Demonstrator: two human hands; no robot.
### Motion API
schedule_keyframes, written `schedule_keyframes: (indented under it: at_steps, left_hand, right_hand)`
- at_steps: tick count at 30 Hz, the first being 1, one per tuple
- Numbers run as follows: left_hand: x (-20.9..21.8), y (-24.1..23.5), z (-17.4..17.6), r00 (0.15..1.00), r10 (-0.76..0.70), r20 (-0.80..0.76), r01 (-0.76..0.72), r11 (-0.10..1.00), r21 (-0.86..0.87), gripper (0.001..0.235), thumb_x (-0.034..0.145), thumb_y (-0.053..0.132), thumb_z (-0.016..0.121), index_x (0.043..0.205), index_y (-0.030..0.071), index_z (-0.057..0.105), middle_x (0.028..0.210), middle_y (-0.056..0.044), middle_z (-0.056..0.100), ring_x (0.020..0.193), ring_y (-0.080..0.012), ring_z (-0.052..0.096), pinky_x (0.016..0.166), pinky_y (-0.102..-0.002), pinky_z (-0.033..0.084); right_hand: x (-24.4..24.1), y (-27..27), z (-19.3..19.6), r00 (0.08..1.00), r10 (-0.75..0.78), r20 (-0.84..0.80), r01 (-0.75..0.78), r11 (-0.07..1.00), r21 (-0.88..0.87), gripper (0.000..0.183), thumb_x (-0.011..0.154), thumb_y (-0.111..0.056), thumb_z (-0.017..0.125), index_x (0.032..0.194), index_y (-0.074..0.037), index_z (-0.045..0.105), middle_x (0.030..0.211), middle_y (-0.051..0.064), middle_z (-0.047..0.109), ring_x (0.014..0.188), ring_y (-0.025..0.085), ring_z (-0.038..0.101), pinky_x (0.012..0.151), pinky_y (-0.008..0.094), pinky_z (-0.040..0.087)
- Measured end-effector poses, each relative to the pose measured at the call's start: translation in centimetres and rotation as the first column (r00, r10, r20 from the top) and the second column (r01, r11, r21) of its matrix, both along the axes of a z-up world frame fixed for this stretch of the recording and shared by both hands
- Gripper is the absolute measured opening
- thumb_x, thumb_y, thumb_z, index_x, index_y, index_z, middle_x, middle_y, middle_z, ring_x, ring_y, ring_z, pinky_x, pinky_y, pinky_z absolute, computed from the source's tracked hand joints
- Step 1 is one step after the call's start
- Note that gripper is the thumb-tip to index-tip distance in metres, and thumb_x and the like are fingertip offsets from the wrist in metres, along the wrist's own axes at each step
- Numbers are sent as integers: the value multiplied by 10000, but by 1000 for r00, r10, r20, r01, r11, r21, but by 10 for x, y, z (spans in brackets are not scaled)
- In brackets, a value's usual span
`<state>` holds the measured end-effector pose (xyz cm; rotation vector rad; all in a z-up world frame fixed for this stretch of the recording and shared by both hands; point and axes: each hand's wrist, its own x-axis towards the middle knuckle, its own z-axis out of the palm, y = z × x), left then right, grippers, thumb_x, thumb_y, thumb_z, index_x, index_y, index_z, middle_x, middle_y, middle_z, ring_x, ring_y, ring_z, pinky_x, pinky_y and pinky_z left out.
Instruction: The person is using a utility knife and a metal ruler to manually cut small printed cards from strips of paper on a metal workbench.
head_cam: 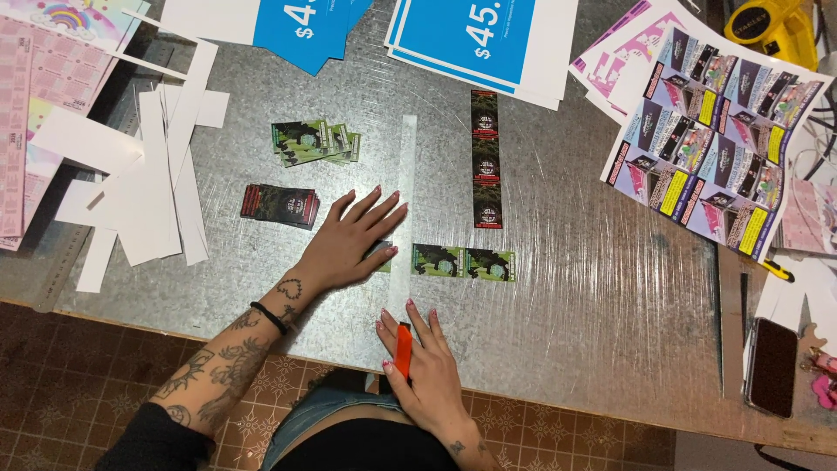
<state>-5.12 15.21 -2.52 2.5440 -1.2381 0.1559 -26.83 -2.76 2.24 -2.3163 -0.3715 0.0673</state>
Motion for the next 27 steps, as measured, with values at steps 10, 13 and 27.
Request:
schedule_keyframes:
  at_steps: [10, 13, 27]
  left_hand:
    - [0, -1, -1, 997, 5, 72, -8, 999, 50, 748, 1114, 639, 324, 1732, 218, 300, 1805, -13, 278, 1666, -298, 223, 1305, -549, 167]
    - [-1, -1, -1, 997, 23, 71, -26, 999, 48, 758, 1119, 643, 313, 1739, 209, 279, 1806, 4, 276, 1667, -287, 223, 1306, -537, 171]
    - [1, -2, -3, 998, 33, 61, -37, 997, 70, 754, 1117, 663, 290, 1743, 243, 273, 1812, 35, 254, 1649, -274, 266, 1280, -533, 197]
  right_hand:
    - [2, -2, 0, 1000, 17, 21, -17, 1000, -20, 548, 1148, -381, 369, 1634, -154, 479, 1709, 26, 467, 1645, 347, 261, 1340, 593, 112]
    - [3, -2, 2, 1000, 29, -7, -29, 999, -44, 591, 1150, -434, 309, 1653, -155, 444, 1722, 35, 444, 1652, 339, 224, 1340, 586, 77]
    - [4, 0, 5, 999, 32, -18, -33, 996, -88, 599, 1153, -433, 294, 1657, -140, 432, 1729, 36, 428, 1648, 345, 222, 1342, 571, 70]
